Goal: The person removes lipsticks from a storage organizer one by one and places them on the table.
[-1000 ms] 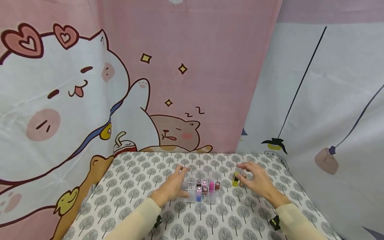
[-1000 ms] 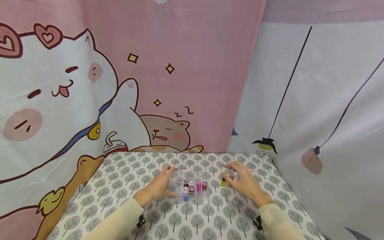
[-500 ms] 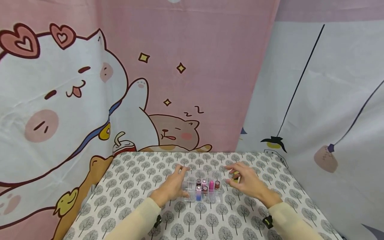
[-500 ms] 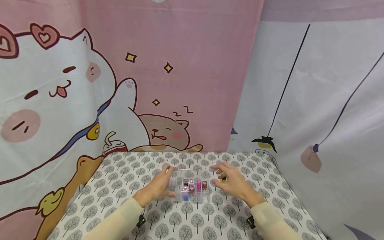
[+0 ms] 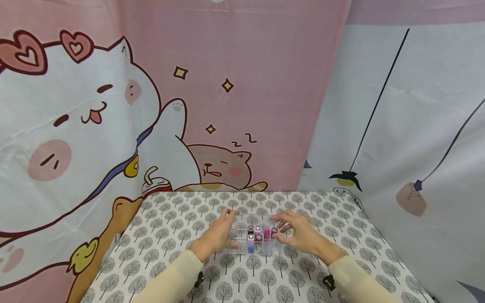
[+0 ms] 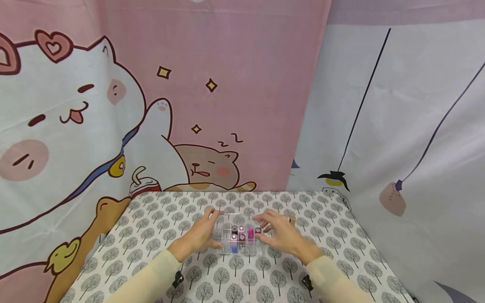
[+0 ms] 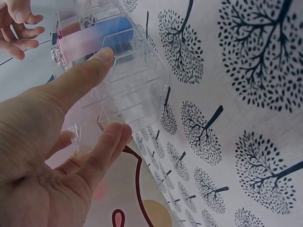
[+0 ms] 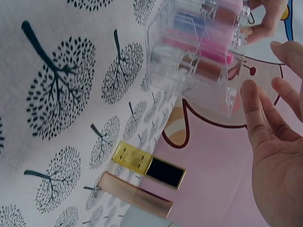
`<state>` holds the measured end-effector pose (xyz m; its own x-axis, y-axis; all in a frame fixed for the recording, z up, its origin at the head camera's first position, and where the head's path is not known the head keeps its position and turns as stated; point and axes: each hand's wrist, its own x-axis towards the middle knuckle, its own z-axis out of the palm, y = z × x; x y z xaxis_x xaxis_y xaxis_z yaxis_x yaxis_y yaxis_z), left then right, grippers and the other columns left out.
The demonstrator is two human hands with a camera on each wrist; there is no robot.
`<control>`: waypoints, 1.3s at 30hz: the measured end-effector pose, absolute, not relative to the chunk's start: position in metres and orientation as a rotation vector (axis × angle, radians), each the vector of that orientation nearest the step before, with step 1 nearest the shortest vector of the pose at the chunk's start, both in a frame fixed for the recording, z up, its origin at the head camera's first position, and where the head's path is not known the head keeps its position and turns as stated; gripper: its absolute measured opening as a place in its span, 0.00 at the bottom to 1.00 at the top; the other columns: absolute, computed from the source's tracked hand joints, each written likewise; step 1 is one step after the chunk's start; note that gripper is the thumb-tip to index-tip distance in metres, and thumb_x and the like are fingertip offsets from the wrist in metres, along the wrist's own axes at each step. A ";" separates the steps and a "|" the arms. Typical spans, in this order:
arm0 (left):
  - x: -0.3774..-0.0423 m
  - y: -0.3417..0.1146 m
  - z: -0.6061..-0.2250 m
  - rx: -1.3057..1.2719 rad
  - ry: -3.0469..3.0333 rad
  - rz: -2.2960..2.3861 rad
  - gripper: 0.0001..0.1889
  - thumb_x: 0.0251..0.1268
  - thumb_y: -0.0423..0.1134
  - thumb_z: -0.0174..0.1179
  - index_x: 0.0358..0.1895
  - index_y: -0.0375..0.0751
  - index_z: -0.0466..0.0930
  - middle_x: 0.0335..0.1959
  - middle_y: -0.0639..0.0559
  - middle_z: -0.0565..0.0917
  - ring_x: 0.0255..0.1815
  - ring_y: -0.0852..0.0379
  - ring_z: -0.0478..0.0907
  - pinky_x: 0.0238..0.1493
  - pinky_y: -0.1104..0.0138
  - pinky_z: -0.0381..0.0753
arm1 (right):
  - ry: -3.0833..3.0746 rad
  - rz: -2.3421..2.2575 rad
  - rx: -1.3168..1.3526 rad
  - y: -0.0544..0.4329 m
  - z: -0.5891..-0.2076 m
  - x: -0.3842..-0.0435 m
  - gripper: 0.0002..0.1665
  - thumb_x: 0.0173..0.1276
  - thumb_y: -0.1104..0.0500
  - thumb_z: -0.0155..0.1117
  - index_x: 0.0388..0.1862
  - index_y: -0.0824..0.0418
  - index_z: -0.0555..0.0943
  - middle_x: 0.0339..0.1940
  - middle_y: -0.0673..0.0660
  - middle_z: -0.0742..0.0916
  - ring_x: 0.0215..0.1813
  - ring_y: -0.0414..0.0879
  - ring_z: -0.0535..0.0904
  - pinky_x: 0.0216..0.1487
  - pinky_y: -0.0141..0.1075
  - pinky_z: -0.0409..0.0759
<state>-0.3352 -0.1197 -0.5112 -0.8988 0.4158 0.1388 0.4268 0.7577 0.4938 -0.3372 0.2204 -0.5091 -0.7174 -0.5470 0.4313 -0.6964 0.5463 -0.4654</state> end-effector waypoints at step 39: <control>-0.335 -0.119 -0.511 -0.699 -2.923 -0.820 0.60 0.53 0.39 0.93 0.90 0.47 0.66 0.79 0.39 0.70 0.33 0.58 0.80 0.42 0.61 0.94 | -2.618 0.866 1.148 0.174 -0.537 -0.335 0.22 0.75 0.57 0.85 0.63 0.63 0.90 0.50 0.56 0.93 0.47 0.47 0.94 0.51 0.32 0.96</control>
<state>-0.3347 -0.1193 -0.5109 -0.8989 0.4143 0.1427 0.4280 0.7608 0.4878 -0.3349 0.1738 -0.5371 -0.6943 -0.6251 0.3567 -0.7145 0.5392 -0.4459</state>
